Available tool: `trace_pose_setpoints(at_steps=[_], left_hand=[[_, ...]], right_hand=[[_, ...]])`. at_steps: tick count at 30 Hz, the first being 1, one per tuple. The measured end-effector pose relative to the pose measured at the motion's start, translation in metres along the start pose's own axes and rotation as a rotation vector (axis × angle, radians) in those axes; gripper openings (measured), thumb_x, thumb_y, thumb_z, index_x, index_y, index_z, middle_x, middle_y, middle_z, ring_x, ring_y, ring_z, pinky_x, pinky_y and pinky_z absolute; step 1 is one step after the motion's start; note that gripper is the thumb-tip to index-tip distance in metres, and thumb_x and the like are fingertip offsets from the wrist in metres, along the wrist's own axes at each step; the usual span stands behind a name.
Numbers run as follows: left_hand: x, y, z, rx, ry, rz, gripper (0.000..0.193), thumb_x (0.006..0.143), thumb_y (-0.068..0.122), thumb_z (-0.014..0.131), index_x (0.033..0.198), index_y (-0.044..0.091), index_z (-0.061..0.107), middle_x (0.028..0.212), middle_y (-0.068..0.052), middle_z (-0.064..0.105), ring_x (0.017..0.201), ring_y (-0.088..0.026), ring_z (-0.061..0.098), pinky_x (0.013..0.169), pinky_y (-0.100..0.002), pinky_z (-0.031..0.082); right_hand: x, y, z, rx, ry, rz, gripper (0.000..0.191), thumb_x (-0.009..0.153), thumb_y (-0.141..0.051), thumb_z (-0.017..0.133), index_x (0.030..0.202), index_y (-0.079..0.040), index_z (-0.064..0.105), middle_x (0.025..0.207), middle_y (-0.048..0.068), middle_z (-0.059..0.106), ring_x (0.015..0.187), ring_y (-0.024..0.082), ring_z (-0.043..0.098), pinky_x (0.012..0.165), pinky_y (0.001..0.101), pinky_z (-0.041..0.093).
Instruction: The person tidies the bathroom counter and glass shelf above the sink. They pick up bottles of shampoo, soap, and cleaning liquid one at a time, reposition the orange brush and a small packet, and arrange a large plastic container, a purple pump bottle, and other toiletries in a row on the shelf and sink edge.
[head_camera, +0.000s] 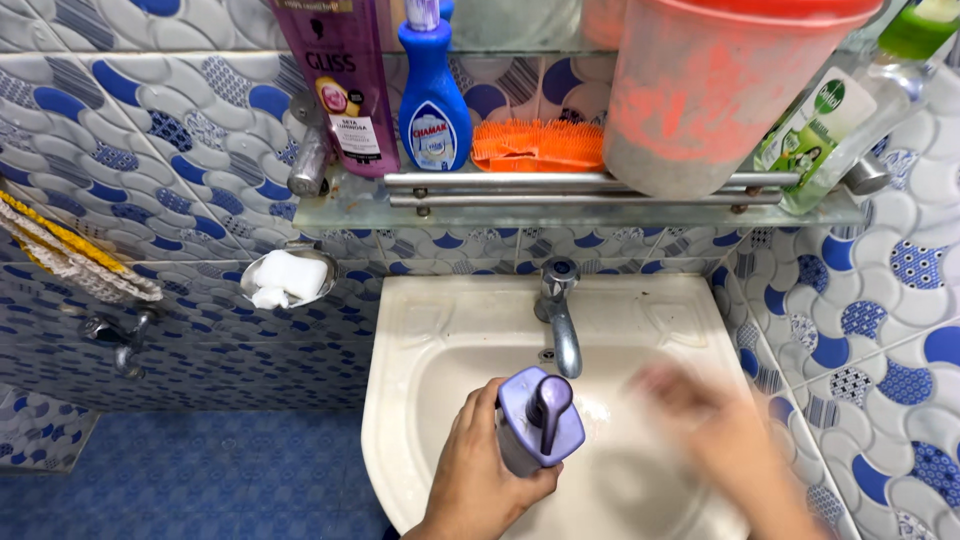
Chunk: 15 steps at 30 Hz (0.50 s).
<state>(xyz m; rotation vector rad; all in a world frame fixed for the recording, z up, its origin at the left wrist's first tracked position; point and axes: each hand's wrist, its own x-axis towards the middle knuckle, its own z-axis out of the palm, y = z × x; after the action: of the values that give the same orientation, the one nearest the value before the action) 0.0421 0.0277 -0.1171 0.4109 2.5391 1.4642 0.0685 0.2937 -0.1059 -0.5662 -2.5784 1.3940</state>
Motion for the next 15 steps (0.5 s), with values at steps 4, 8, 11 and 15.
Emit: trace_pose_setpoints(at_steps=[4, 8, 11, 15], left_hand=[[-0.009, 0.003, -0.010, -0.103, -0.006, 0.055, 0.095, 0.062, 0.030, 0.090, 0.142, 0.006, 0.043, 0.130, -0.012, 0.057, 0.128, -0.026, 0.059, 0.108, -0.038, 0.048], [-0.014, 0.010, -0.021, -0.112, -0.076, 0.053, 0.095, 0.063, 0.033, 0.090, 0.143, 0.007, 0.045, 0.130, -0.012, 0.058, 0.128, -0.026, 0.060, 0.110, -0.037, 0.049], [-0.013, 0.015, -0.025, -0.114, -0.093, 0.062, 0.096, 0.065, 0.034, 0.089, 0.144, 0.008, 0.043, 0.132, -0.012, 0.056, 0.128, -0.027, 0.059, 0.111, -0.037, 0.047], [-0.012, 0.015, -0.030, -0.126, -0.082, 0.065, 0.096, 0.066, 0.034, 0.089, 0.146, 0.011, 0.043, 0.131, -0.012, 0.056, 0.128, -0.027, 0.059, 0.110, -0.037, 0.048]], right_hand=[[0.065, -0.038, -0.088, -0.003, 0.586, -0.679, 0.023, 0.100, -0.019, 0.071, 0.117, -0.005, 0.064, 0.109, 0.004, 0.068, 0.092, 0.012, 0.064, 0.080, 0.0274, 0.052], [0.161, -0.085, -0.131, 0.049, 0.635, -0.534, 0.052, 0.104, -0.031, 0.080, 0.134, -0.002, 0.049, 0.119, 0.011, 0.056, 0.098, 0.015, 0.063, 0.080, 0.0305, 0.055], [0.198, -0.090, -0.135, -0.062, 0.452, -0.912, 0.050, 0.111, -0.022, 0.078, 0.144, 0.004, 0.050, 0.140, 0.018, 0.062, 0.129, 0.026, 0.065, 0.111, 0.0390, 0.055], [0.206, -0.086, -0.137, 0.075, 0.382, -0.633, 0.050, 0.106, -0.041, 0.070, 0.137, -0.004, 0.057, 0.130, 0.010, 0.065, 0.116, 0.018, 0.066, 0.101, 0.0332, 0.053]])
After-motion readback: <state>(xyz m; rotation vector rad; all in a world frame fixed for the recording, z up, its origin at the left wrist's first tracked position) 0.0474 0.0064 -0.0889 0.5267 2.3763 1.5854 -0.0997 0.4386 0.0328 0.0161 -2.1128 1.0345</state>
